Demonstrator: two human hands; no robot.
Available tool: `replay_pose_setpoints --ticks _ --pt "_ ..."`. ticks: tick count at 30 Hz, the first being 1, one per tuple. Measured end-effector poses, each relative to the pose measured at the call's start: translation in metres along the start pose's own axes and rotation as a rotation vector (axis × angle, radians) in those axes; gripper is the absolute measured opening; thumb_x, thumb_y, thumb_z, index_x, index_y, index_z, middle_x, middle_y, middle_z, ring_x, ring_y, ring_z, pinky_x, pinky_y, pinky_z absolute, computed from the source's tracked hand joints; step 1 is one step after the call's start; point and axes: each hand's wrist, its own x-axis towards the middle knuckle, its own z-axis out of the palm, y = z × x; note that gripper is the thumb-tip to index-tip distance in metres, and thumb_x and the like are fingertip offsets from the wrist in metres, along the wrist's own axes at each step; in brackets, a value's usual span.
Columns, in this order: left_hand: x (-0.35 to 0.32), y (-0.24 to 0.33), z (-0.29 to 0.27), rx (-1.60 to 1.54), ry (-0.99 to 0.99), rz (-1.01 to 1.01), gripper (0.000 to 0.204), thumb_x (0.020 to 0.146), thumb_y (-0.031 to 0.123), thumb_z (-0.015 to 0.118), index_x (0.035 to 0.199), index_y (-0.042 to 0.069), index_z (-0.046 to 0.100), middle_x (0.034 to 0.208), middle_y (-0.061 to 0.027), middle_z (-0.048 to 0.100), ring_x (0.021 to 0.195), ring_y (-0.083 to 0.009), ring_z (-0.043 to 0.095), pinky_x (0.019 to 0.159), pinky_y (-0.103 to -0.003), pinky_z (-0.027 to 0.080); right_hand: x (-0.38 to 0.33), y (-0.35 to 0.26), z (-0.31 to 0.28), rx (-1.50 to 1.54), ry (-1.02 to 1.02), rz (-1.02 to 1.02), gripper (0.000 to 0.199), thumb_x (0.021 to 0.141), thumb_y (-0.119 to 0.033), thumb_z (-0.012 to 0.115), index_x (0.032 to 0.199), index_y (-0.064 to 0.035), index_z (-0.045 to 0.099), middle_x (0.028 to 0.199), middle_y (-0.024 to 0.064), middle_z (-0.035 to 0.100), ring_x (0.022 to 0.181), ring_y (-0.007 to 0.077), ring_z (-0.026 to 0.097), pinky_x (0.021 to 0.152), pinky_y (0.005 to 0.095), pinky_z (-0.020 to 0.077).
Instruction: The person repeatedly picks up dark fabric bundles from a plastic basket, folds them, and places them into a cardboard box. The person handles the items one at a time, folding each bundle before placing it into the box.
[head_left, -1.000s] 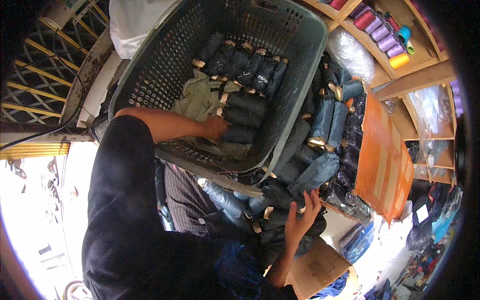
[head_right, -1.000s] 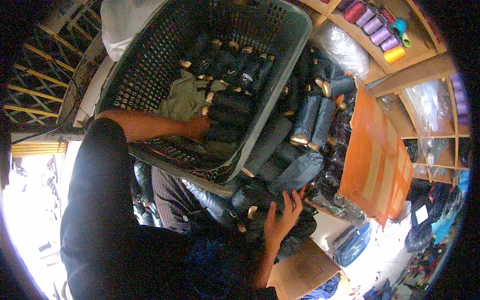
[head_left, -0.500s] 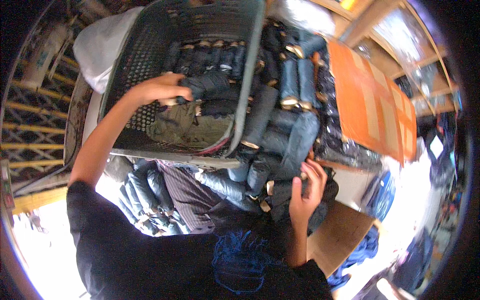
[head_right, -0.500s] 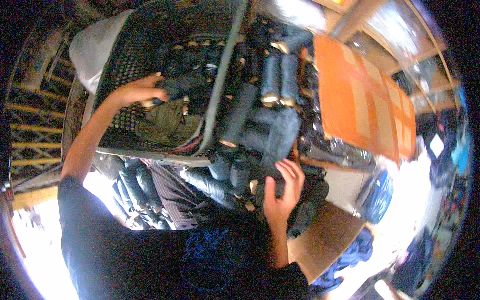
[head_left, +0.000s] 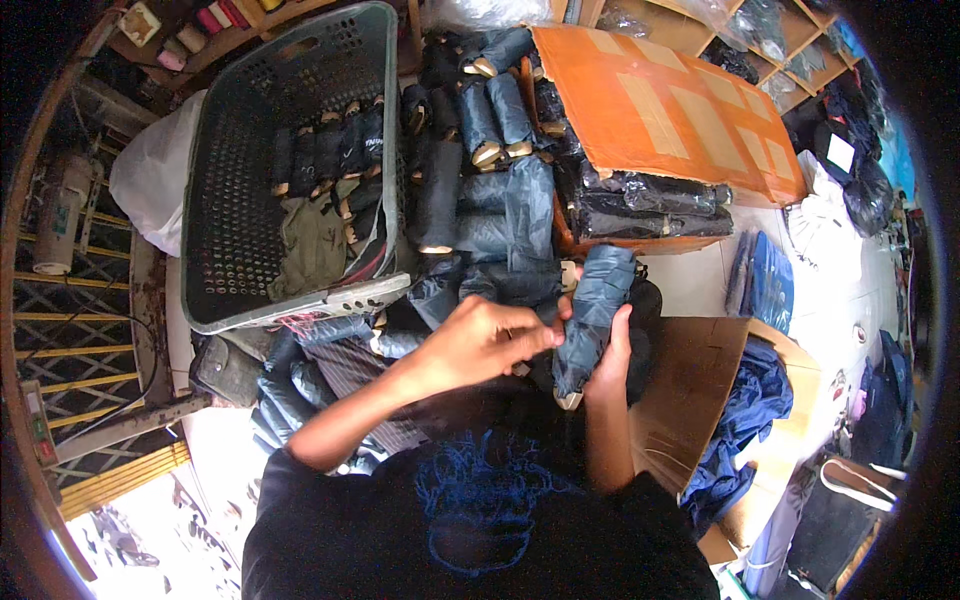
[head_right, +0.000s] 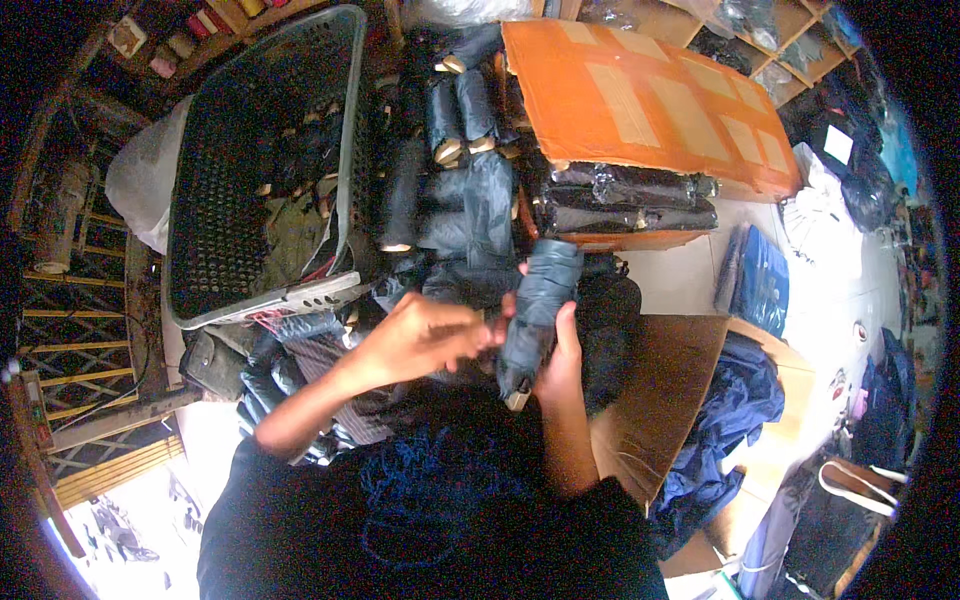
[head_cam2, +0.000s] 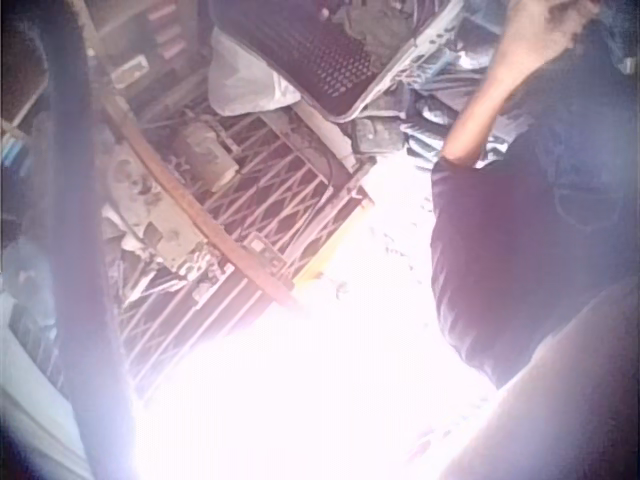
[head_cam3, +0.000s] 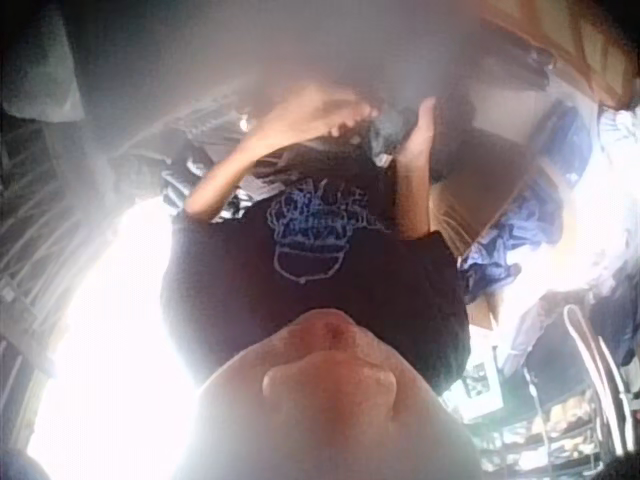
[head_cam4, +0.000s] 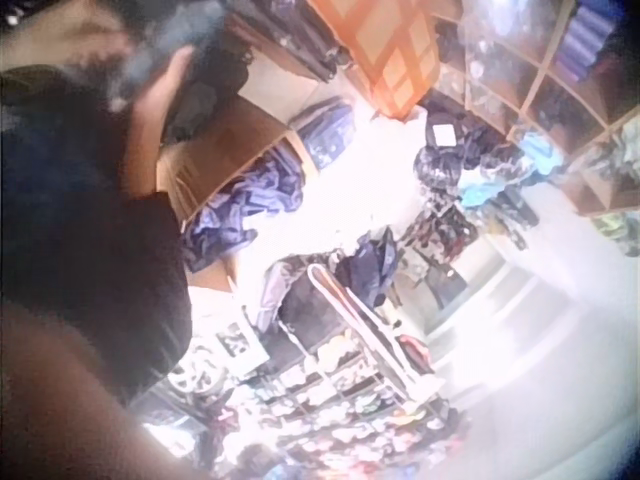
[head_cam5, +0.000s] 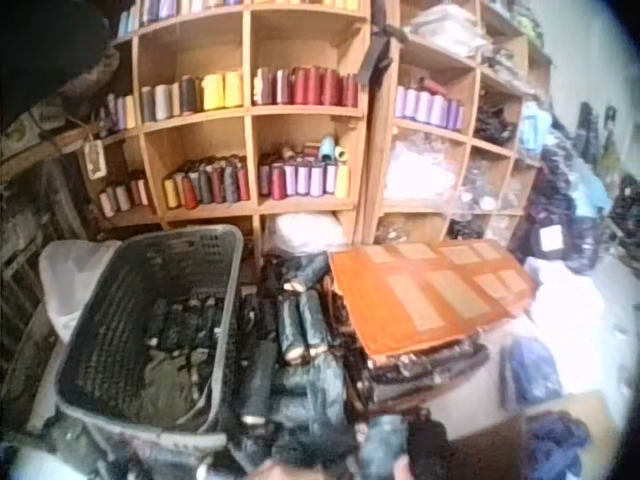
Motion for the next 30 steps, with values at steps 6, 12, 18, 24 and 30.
replay_pose_setpoints --ticks 6,12,18,24,30 --pt "0.05 -0.072 0.034 0.866 0.406 0.178 0.05 0.073 0.027 0.074 0.118 0.013 0.055 0.109 -0.0072 0.05 0.102 -0.027 0.045 0.083 -0.04 0.037 -0.031 -0.002 -0.048 0.018 0.123 0.155 0.057 0.096 -0.05 0.038 0.128 -0.0026 0.041 0.095 0.0112 0.058 0.07 0.0228 0.061 0.059 0.0395 0.0538" --pt "0.057 -0.095 0.029 0.921 0.408 0.269 0.051 0.069 0.023 0.074 0.115 0.013 0.056 0.109 -0.0068 0.049 0.103 -0.0255 0.046 0.082 -0.043 0.037 -0.023 0.002 -0.054 -0.384 0.0 0.189 0.05 0.092 -0.033 0.05 0.125 0.0025 0.04 0.104 0.0169 0.061 0.067 0.0251 0.064 0.057 0.0368 0.0544" --pt "0.067 -0.094 0.027 1.064 0.295 0.233 0.05 0.068 0.033 0.074 0.113 0.015 0.061 0.114 -0.0046 0.05 0.106 -0.0264 0.045 0.086 -0.046 0.037 -0.011 0.017 -0.08 -0.496 -0.024 0.222 0.052 0.092 -0.028 0.051 0.132 0.0019 0.039 0.098 0.0151 0.062 0.07 0.0232 0.065 0.063 0.0342 0.0547" --pt "0.074 -0.097 0.024 1.053 0.312 0.361 0.023 0.077 0.027 0.068 0.095 0.013 0.067 0.099 -0.0023 0.055 0.1 -0.0232 0.048 0.085 -0.041 0.037 -0.019 0.009 -0.08 -0.468 0.013 0.225 0.058 0.089 -0.024 0.056 0.136 0.0019 0.037 0.111 0.0132 0.059 0.087 0.0226 0.064 0.073 0.035 0.0535" --pt "0.063 -0.071 0.033 0.494 0.432 0.401 0.008 0.077 0.008 0.068 0.085 0.005 0.067 0.079 -0.007 0.063 0.075 -0.0257 0.06 0.072 -0.036 0.043 -0.015 -0.006 -0.071 -0.754 -0.133 0.03 0.067 0.081 -0.018 0.066 0.138 0.0038 0.038 0.14 0.0147 0.042 0.13 0.0231 0.038 0.109 0.0337 0.0259"
